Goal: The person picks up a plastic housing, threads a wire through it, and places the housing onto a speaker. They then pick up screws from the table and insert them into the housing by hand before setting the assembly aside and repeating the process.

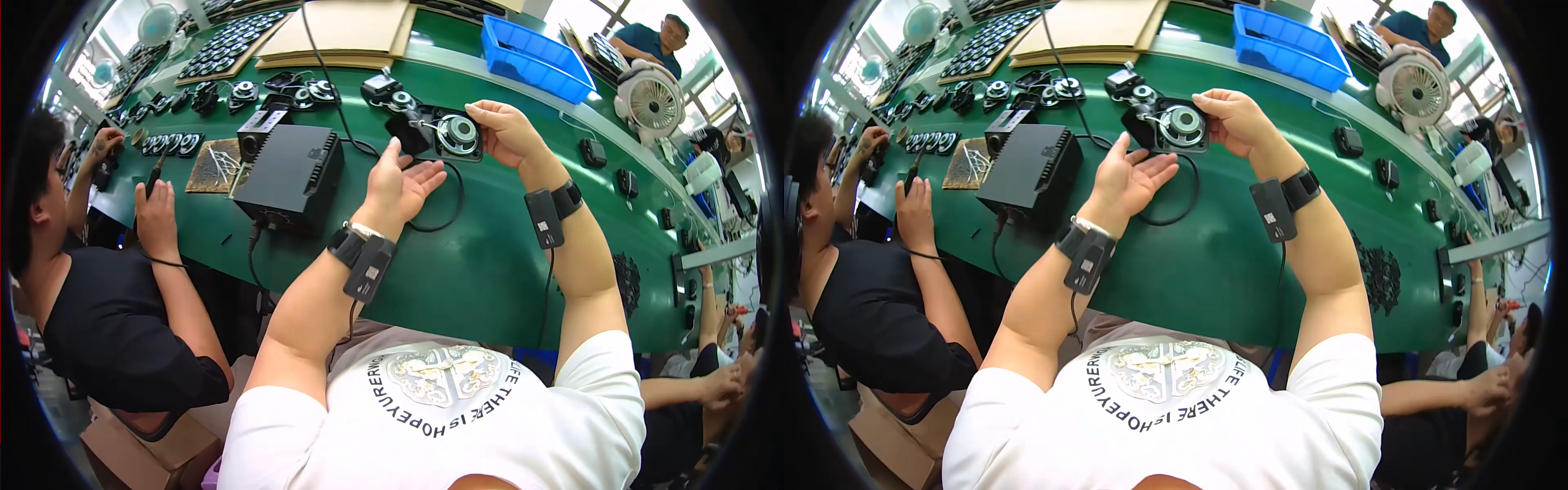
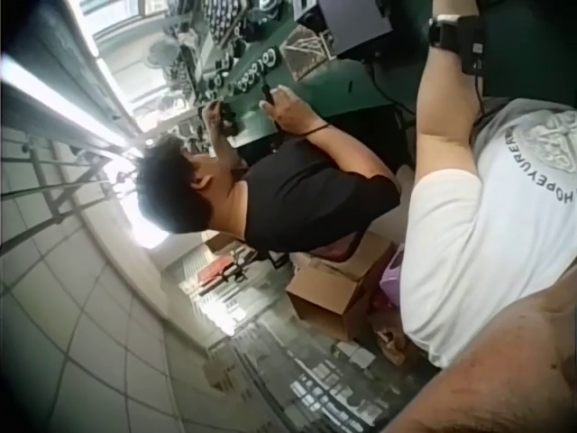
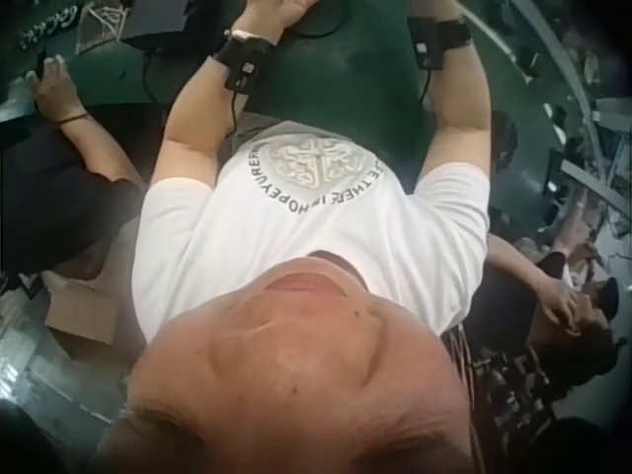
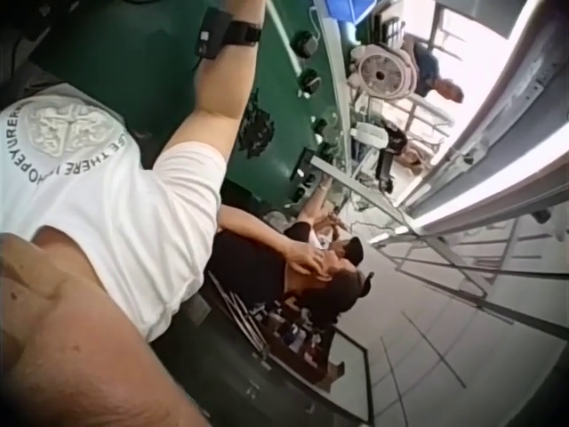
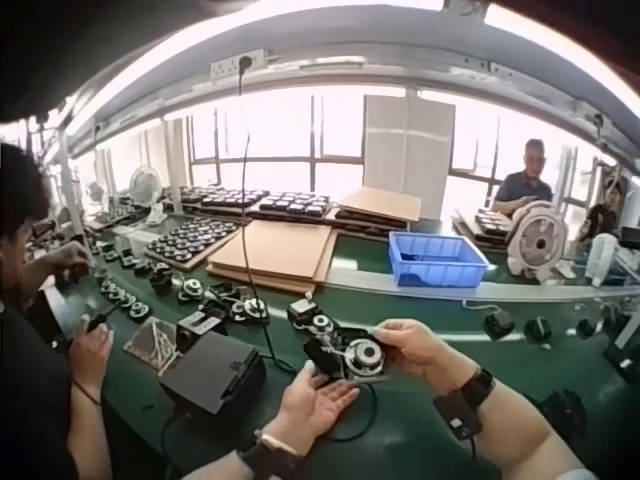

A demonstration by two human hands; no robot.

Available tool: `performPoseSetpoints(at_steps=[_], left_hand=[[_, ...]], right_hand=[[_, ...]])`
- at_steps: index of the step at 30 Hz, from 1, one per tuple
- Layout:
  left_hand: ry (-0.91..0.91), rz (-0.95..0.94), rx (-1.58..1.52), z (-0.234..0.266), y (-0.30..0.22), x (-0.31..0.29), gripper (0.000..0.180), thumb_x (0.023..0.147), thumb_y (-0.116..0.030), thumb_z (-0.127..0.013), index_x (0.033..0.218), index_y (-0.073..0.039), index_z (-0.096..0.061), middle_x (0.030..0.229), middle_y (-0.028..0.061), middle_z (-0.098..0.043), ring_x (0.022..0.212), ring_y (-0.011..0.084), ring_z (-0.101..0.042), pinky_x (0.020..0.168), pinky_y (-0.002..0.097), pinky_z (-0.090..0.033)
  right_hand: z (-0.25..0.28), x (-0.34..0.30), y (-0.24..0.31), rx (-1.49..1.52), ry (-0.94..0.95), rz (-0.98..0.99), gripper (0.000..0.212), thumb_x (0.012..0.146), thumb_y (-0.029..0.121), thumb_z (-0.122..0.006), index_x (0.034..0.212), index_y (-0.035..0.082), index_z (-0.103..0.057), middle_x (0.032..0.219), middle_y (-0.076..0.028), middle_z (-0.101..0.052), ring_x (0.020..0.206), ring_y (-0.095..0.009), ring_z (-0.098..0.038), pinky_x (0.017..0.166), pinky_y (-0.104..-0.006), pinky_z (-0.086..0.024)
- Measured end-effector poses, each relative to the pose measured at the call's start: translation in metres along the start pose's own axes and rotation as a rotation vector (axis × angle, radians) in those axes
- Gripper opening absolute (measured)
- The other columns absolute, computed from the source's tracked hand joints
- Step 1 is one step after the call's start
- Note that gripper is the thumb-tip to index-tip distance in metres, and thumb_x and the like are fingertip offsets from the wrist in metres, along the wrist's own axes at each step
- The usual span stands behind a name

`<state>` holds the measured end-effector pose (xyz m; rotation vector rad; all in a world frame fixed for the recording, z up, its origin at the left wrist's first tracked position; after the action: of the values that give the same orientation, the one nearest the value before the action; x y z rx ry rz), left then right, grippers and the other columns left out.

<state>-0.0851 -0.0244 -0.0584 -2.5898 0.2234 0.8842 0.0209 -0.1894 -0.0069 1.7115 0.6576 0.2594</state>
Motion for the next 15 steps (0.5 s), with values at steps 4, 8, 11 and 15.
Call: performPoseSetpoints(at_steps=[4, 8, 11, 15], left_hand=[[0.18, -0.15, 0.01, -0.002, 0.023, 0.023, 0.042, 0.101, -0.041, -0.047, 0.122, -0.005, -0.051, 0.117, 0.0197, -0.06, 0.115, 0.0333, -0.056, 0.094, 0.0483, -0.05], [0.218, -0.189, -0.015, 0.01, 0.033, 0.039, 0.038, 0.101, -0.041, -0.044, 0.115, -0.007, -0.053, 0.118, 0.0198, -0.06, 0.117, 0.0343, -0.055, 0.095, 0.0502, -0.048], [0.386, -0.076, 0.009, 0.019, 0.033, -0.002, 0.038, 0.101, -0.04, -0.043, 0.115, -0.007, -0.055, 0.12, 0.0171, -0.061, 0.116, 0.0333, -0.057, 0.095, 0.0506, -0.047], [0.508, -0.001, 0.075, 0.02, 0.025, -0.046, 0.037, 0.101, -0.038, -0.043, 0.116, -0.007, -0.057, 0.122, 0.0141, -0.061, 0.115, 0.0332, -0.058, 0.095, 0.0509, -0.047]], right_hand=[[0.0, -0.052, -0.011, 0.041, -0.052, 0.007, 0.016, 0.097, 0.022, -0.063, 0.1, 0.007, -0.063, 0.085, -0.001, -0.067, 0.072, -0.011, -0.065, 0.065, -0.0262, -0.055], [-0.002, -0.094, -0.026, 0.013, -0.093, 0.008, 0.016, 0.097, 0.022, -0.063, 0.099, 0.007, -0.062, 0.081, 0.001, -0.064, 0.067, -0.008, -0.062, 0.06, -0.0239, -0.052], [-0.001, -0.127, -0.04, -0.028, -0.136, 0.0, 0.016, 0.097, 0.023, -0.064, 0.098, 0.008, -0.062, 0.078, 0.002, -0.062, 0.063, -0.006, -0.057, 0.057, -0.0215, -0.048], [-0.004, -0.163, -0.062, -0.085, -0.209, -0.006, 0.016, 0.097, 0.023, -0.063, 0.097, 0.007, -0.061, 0.078, 0.003, -0.061, 0.062, -0.005, -0.055, 0.054, -0.0203, -0.046]])
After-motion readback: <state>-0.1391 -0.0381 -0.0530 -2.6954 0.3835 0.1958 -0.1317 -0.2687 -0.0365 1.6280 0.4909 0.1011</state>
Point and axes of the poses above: each hand's wrist, its own x-axis towards the middle knuckle, its own z-axis out of the back of the hand, y = z × x, the point moved 3 cm from there along x, towards the middle knuckle
